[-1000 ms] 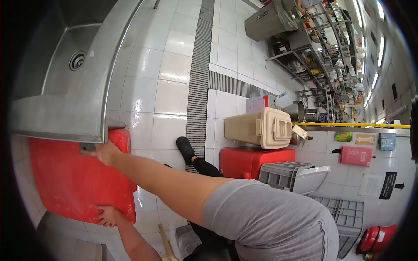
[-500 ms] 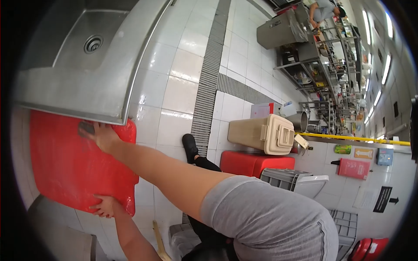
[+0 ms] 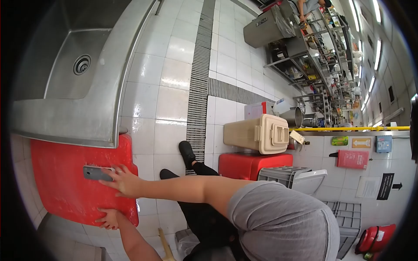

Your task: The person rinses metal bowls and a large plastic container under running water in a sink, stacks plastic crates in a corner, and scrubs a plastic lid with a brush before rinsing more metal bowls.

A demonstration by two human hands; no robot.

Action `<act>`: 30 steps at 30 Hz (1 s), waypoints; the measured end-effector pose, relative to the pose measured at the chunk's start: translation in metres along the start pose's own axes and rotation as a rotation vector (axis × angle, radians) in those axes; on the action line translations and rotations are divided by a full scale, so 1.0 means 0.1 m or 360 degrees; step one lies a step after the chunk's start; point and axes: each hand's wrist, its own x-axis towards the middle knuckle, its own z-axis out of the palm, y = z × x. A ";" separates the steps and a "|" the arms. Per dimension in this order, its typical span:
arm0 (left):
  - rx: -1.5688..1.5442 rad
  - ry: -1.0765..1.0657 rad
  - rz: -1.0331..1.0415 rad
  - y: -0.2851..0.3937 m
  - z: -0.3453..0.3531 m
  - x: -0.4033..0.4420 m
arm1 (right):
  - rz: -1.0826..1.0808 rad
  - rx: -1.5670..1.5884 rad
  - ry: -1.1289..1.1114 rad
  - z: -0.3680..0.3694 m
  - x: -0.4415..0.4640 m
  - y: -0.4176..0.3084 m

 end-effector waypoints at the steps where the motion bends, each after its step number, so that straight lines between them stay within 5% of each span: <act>1: -0.0008 0.0003 -0.0006 0.00 0.01 0.01 | -0.0040 0.0009 0.0044 0.03 -0.20 0.09; 9: -0.0053 0.0060 -0.0006 -0.07 0.19 0.07 | 0.0816 -0.0011 -0.0155 -0.64 -1.85 1.16; 11: -0.0023 0.0058 0.0002 -0.05 0.09 0.04 | 0.0727 0.0154 0.0184 -0.93 -2.00 1.23; 12: -0.0016 0.0055 0.0007 -0.01 0.05 0.02 | 0.0956 0.0298 0.0134 -1.16 -1.97 1.13; 18: 0.0119 -0.0171 0.0006 0.01 -0.12 -0.01 | -0.0135 0.0422 0.0558 -2.18 -1.34 -0.66; 22: 0.0117 -0.0115 0.0043 0.01 -0.08 -0.05 | -0.0963 0.0476 0.0959 -2.01 -1.00 -0.86; 27: 0.0071 -0.0266 0.0008 0.11 -0.32 -0.07 | -0.0428 -0.0058 0.0182 -1.06 -0.44 -0.37; 30: 0.0000 -0.0241 0.0043 0.12 -0.33 -0.09 | -0.0251 0.0028 0.0213 -0.39 0.07 0.10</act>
